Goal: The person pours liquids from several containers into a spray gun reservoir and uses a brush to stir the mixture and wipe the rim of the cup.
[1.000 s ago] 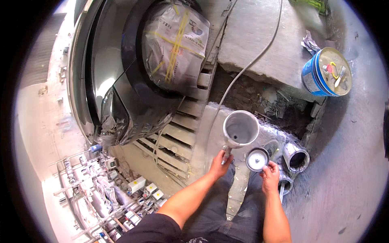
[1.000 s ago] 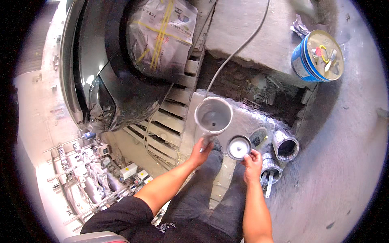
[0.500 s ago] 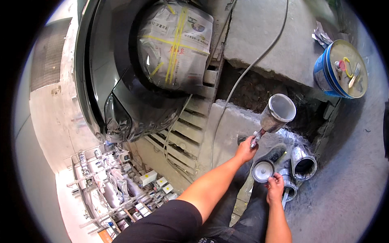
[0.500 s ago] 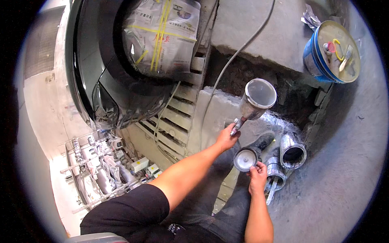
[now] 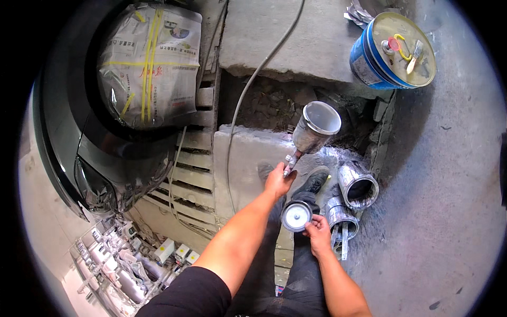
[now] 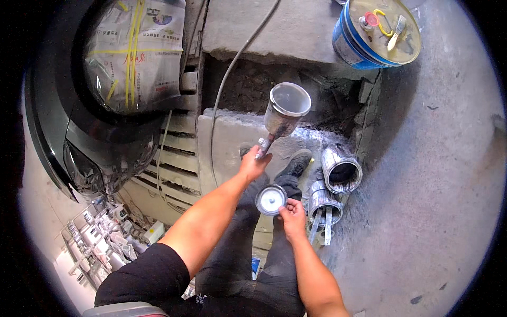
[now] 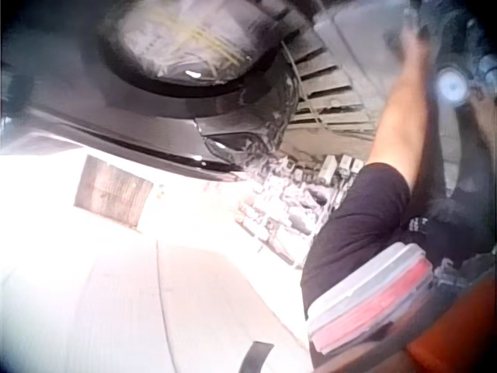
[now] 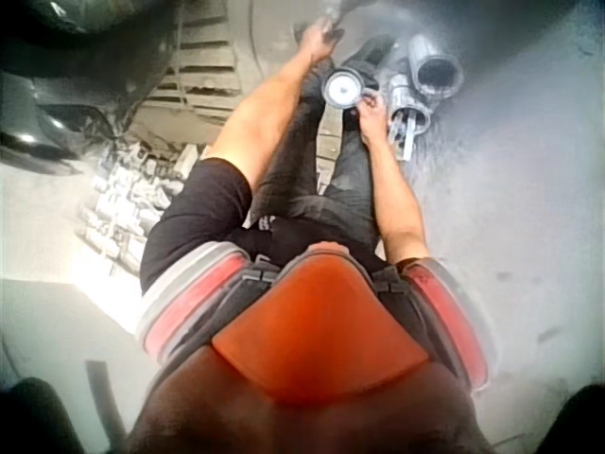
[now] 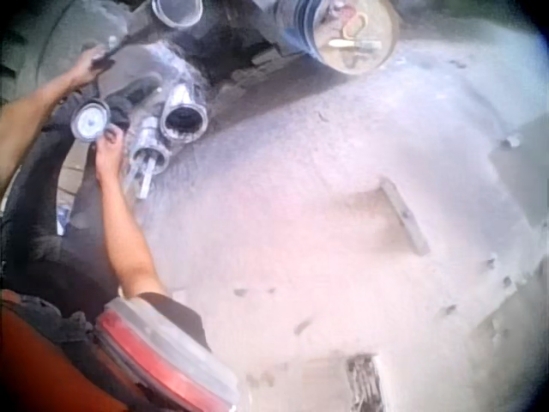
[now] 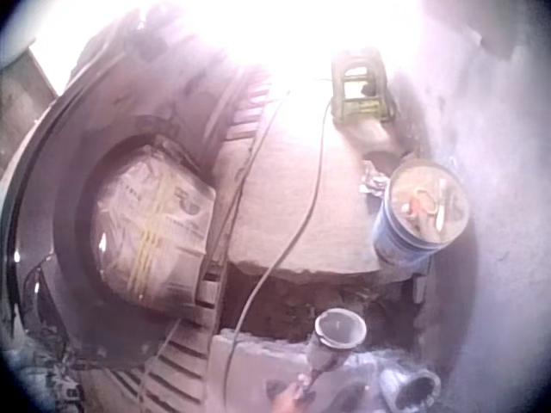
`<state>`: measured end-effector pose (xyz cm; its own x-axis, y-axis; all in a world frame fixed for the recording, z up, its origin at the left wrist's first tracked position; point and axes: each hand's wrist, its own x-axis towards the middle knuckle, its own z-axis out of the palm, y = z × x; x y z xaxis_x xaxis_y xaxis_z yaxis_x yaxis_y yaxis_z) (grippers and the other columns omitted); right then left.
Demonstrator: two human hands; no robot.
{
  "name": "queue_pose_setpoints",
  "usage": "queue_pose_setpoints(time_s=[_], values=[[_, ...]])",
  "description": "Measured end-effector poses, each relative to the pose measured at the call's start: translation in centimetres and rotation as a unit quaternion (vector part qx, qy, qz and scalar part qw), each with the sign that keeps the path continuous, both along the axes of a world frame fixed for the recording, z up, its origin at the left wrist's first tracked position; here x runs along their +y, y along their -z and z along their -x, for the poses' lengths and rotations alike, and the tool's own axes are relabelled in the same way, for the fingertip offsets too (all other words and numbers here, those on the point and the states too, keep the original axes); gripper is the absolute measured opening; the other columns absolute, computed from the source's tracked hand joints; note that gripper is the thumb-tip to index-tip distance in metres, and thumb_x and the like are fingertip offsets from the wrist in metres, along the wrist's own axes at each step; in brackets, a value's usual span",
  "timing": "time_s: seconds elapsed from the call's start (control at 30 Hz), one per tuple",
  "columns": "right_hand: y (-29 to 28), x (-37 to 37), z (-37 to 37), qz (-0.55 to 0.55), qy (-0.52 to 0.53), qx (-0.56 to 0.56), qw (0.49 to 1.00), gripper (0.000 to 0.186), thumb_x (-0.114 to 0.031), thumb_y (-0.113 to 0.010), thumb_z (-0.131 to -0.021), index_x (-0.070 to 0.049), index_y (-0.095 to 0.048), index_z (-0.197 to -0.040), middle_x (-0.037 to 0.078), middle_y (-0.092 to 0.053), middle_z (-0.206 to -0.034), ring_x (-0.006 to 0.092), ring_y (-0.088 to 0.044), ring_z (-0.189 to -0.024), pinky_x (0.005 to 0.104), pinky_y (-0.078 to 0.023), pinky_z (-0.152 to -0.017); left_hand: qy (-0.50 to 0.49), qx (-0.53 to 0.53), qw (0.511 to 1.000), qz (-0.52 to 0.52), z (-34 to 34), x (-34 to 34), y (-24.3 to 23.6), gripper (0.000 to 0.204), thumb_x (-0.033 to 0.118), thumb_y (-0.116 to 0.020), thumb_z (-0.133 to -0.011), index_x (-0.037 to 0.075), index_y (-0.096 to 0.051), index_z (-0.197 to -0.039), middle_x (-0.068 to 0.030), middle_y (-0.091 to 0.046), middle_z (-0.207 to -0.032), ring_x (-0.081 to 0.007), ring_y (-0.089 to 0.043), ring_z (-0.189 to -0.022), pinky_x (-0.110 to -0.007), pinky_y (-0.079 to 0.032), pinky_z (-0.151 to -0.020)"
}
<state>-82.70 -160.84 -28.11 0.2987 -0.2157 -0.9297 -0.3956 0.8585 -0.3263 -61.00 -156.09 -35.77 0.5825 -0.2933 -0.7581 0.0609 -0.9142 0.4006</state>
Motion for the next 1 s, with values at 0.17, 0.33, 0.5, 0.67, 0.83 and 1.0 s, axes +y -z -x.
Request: queue_pose_setpoints(time_s=[0.17, 0.33, 0.5, 0.67, 0.83, 1.0], values=[[-0.8, 0.2, -0.8, 0.005, -0.007, 0.001, 1.0, 0.035, -0.004, -0.064, -0.084, 0.0, -0.048, -0.115, 0.005, -0.061, -0.093, 0.0099, -0.058, -0.077, 0.023, -0.051, -0.061, 0.01, -0.075, 0.994, 0.08, 0.6, 0.7, -0.9, 0.039, 0.038, -0.069, -0.082, 0.007, -0.051, -0.098, -0.024, -0.064, -0.087, -0.0457, -0.06, -0.086, -0.049, -0.048, -0.071], [-1.8, -0.1, -1.7, 0.02, -0.033, 0.009, 0.999, 0.035, -0.004, -0.064, -0.084, 0.0, -0.048, -0.115, 0.005, -0.06, -0.092, 0.0101, -0.057, -0.074, 0.0234, -0.05, -0.061, -0.031, -0.033, 0.996, 0.081, 0.1, 2.4, -2.4, 0.047, 0.039, -0.071, -0.08, 0.008, -0.052, -0.11, -0.0242, -0.065, -0.091, -0.0455, -0.061, -0.089, -0.049, -0.049, -0.073], [-2.3, 0.0, -2.1, 0.051, -0.084, 0.017, 0.995, 0.038, -0.004, -0.063, -0.084, 0.001, -0.047, -0.117, 0.005, -0.057, -0.085, 0.0123, -0.055, -0.068, 0.0264, -0.048, -0.059, -0.014, -0.073, 0.992, 0.105, 0.7, 4.2, -4.3, 0.062, 0.039, -0.071, -0.081, 0.004, -0.04, -0.122, -0.0285, -0.064, -0.086, -0.0468, -0.062, -0.084, -0.051, -0.05, -0.071], [-4.7, 1.3, -4.5, 0.051, -0.14, 0.032, 0.988, 0.037, -0.005, -0.063, -0.082, -0.001, -0.048, -0.117, 0.004, -0.055, -0.088, 0.012, -0.054, -0.071, 0.0267, -0.049, -0.058, -0.07, -0.068, 0.985, 0.139, 2.3, 10.5, -5.5, 0.047, 0.028, -0.071, -0.08, 0.004, -0.045, -0.112, -0.0229, -0.064, -0.085, -0.0447, -0.062, -0.081, -0.051, -0.049, -0.069], [-4.9, 2.1, -6.6, 0.07, -0.132, 0.018, 0.989, 0.03, -0.006, -0.062, -0.082, -0.007, -0.05, -0.11, 0.001, -0.054, -0.088, 0.0111, -0.054, -0.073, 0.0272, -0.048, -0.058, -0.095, -0.07, 0.977, 0.176, 1.9, 14.2, -9.5, 0.023, 0.017, -0.068, -0.08, 0.002, -0.057, -0.094, -0.0213, -0.061, -0.09, -0.0412, -0.059, -0.086, -0.044, -0.047, -0.071], [-7.6, 4.8, -11.2, 0.079, -0.17, 0.012, 0.982, 0.028, -0.004, -0.058, -0.082, -0.01, -0.051, -0.108, 0.001, -0.054, -0.093, 0.012, -0.053, -0.077, 0.0292, -0.046, -0.06, -0.168, -0.019, 0.966, 0.197, 0.7, 19.7, -13.2, 0.015, 0.014, -0.064, -0.081, 0.001, -0.06, -0.086, -0.0211, -0.058, -0.082, -0.0393, -0.057, -0.085, -0.046, -0.045, -0.072]])
